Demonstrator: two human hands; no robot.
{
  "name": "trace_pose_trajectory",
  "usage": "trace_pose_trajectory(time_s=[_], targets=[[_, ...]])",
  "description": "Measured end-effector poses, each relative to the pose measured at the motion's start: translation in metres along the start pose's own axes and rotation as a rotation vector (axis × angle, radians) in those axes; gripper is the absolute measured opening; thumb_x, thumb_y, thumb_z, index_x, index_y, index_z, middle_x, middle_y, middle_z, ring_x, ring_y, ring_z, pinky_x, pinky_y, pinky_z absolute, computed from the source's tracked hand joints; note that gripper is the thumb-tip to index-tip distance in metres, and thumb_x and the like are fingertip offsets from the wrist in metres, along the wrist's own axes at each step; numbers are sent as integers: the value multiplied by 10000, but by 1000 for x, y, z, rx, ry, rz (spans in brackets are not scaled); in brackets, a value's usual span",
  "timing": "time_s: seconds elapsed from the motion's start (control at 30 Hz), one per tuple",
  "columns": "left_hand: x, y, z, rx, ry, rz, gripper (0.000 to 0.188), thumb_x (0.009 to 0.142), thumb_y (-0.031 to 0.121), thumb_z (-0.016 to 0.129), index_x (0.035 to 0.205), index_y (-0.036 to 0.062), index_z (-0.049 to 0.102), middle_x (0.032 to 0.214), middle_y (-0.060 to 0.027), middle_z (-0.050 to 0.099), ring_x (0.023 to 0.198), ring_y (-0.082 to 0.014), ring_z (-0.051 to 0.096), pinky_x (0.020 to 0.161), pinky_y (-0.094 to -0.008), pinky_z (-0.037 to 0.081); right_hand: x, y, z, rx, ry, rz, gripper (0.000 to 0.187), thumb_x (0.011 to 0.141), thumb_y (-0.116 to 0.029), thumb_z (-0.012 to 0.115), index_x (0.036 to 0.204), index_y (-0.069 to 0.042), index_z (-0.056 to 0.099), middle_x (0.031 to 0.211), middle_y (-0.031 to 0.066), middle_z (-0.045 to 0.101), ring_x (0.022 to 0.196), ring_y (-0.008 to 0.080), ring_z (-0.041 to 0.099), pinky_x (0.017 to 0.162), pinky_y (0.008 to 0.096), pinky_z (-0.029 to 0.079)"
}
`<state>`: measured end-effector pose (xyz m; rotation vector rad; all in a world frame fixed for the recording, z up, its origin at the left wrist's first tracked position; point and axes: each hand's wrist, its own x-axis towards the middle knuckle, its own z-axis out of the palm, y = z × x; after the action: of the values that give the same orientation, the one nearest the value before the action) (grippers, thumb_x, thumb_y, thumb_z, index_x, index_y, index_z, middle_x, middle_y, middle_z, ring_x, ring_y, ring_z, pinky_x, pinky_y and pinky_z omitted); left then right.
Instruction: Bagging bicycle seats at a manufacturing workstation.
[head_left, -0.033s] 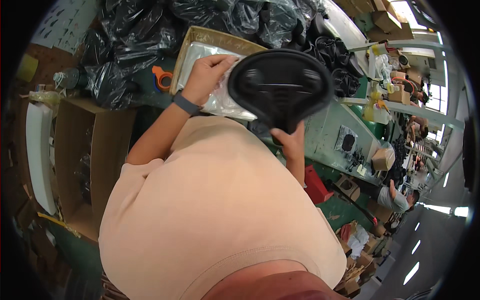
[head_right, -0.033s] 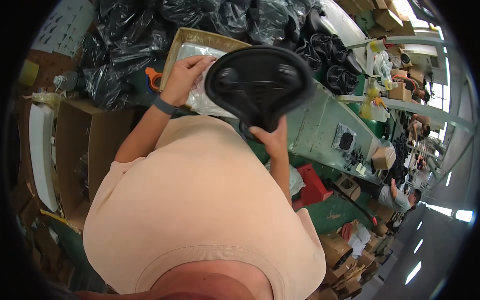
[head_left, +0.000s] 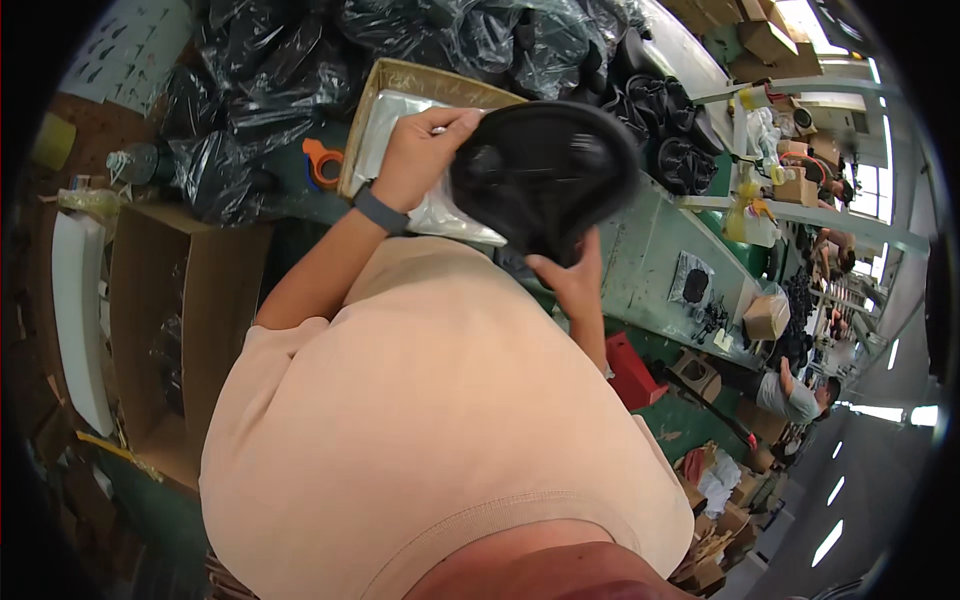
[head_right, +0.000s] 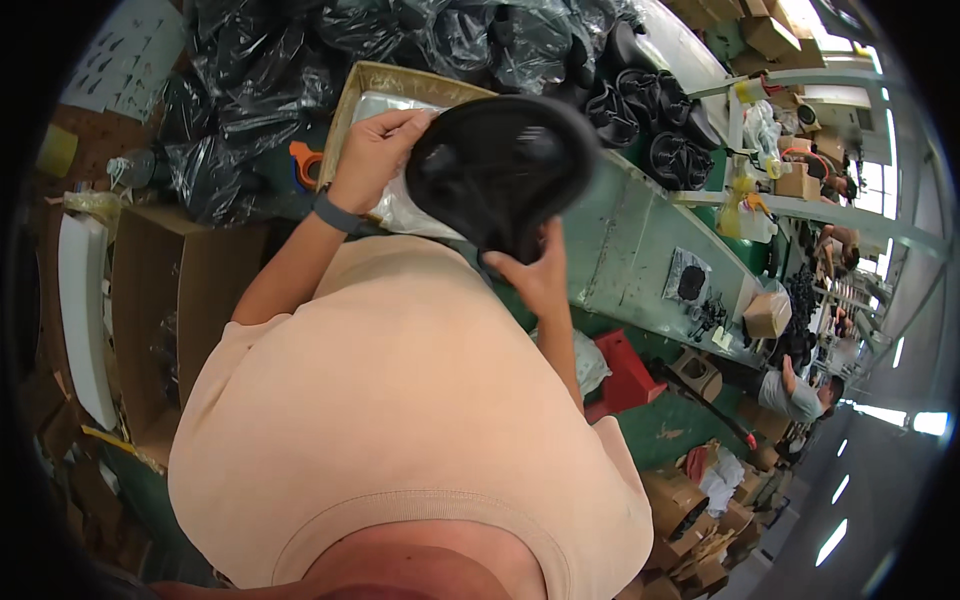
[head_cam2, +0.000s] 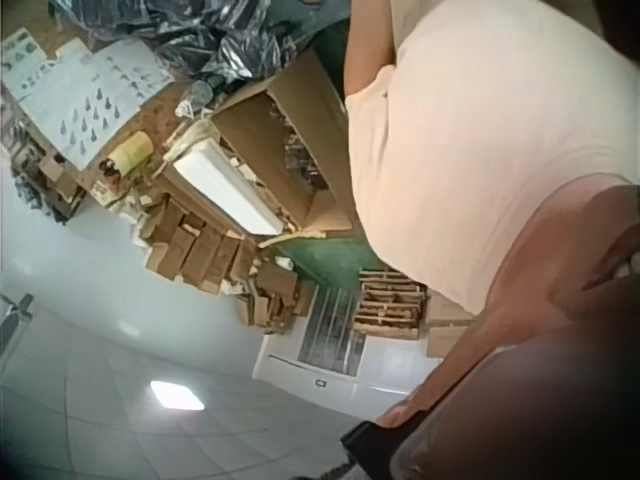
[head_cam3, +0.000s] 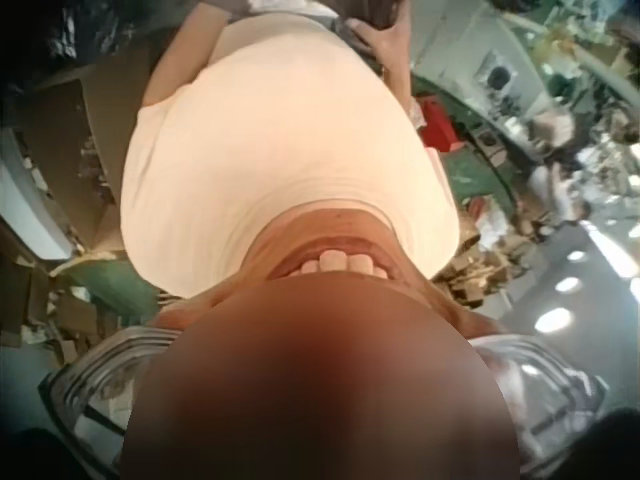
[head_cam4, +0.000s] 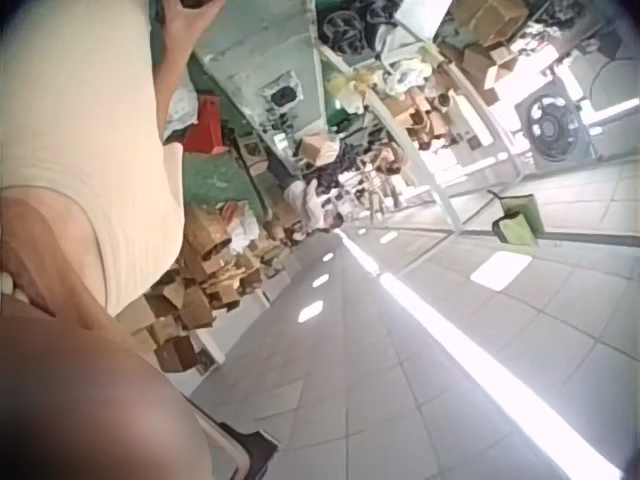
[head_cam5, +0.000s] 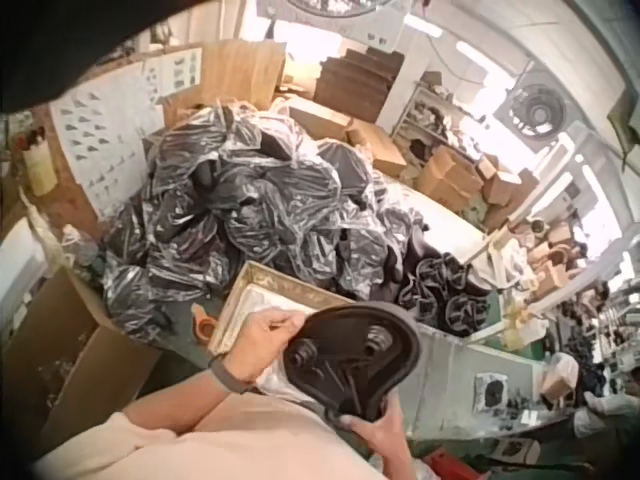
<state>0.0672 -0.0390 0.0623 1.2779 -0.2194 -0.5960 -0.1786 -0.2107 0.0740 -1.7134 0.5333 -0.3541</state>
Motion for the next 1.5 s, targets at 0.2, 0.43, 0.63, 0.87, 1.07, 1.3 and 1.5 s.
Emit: trace_pose_trajectory(time_s=[0.2, 0.43, 0.63, 0.87, 1.07, 1.3, 1.5], targets=[[-18, 56, 79, 835, -337, 916, 82, 895, 92, 735, 964, 68, 772, 963, -126, 678, 876, -316, 719, 701, -410, 586, 15, -3, 45, -599, -178, 55, 866, 791, -233, 956, 1486, 52, 525, 1410, 263, 662, 1313, 398, 673, 1128, 468, 536], [-40, 33, 116, 590, -668, 1092, 458, 847, 214, 813, 1280, 109, 708, 1238, -36, 690, 1002, -284, 730, 793, -410, 627, 0, 32, 36, 93, 95, 309, 621, 889, -175, 870, 1430, -73, 583, 1338, 186, 680, 1187, 324, 727, 943, 488, 624], [-17, -28, 78, 755, -487, 1156, 344, 849, 196, 824, 1175, 113, 753, 1162, -31, 730, 1113, -309, 697, 917, -501, 565, 14, 60, 21, 868, 167, 522, 462, 967, -144, 745, 1401, -128, 590, 1299, 116, 673, 1119, 271, 733, 836, 428, 652], [-12, -11, 85, 458, -964, 926, 137, 917, 88, 773, 1052, 65, 782, 1047, -79, 739, 913, -297, 733, 788, -383, 595, 14, 93, 34, 1001, 179, 559, 392, 1063, -176, 645, 1436, -148, 528, 1191, 70, 685, 1078, 216, 724, 828, 389, 644], [-5, 0, -22, 296, -519, 402, 155, 1030, 93, 734, 1139, -2, 789, 1100, -133, 746, 959, -223, 733, 837, -347, 585, 121, 64, 20, 513, 317, 264, 1047, 958, -86, 805, 1776, -160, 156, 1123, 107, 735, 847, 182, 701, 633, 350, 576], [-24, -37, -102, 869, -122, 258, 218, 1029, 148, 742, 1201, 21, 788, 1044, -135, 782, 868, -244, 748, 751, -343, 583, 423, 3, -33, -376, 653, -385, 1060, 885, -337, 890, 1684, 49, 310, 1456, 376, 588, 1348, 463, 608, 1175, 473, 467], [-8, -41, -77, 1124, -363, 389, 257, 994, 141, 756, 1241, 74, 773, 1077, -119, 786, 960, -321, 771, 811, -408, 604, 599, 10, -70, -741, 812, -468, 588, 908, -254, 808, 1371, 62, 629, 1335, 304, 679, 1210, 495, 650, 1115, 507, 499]])
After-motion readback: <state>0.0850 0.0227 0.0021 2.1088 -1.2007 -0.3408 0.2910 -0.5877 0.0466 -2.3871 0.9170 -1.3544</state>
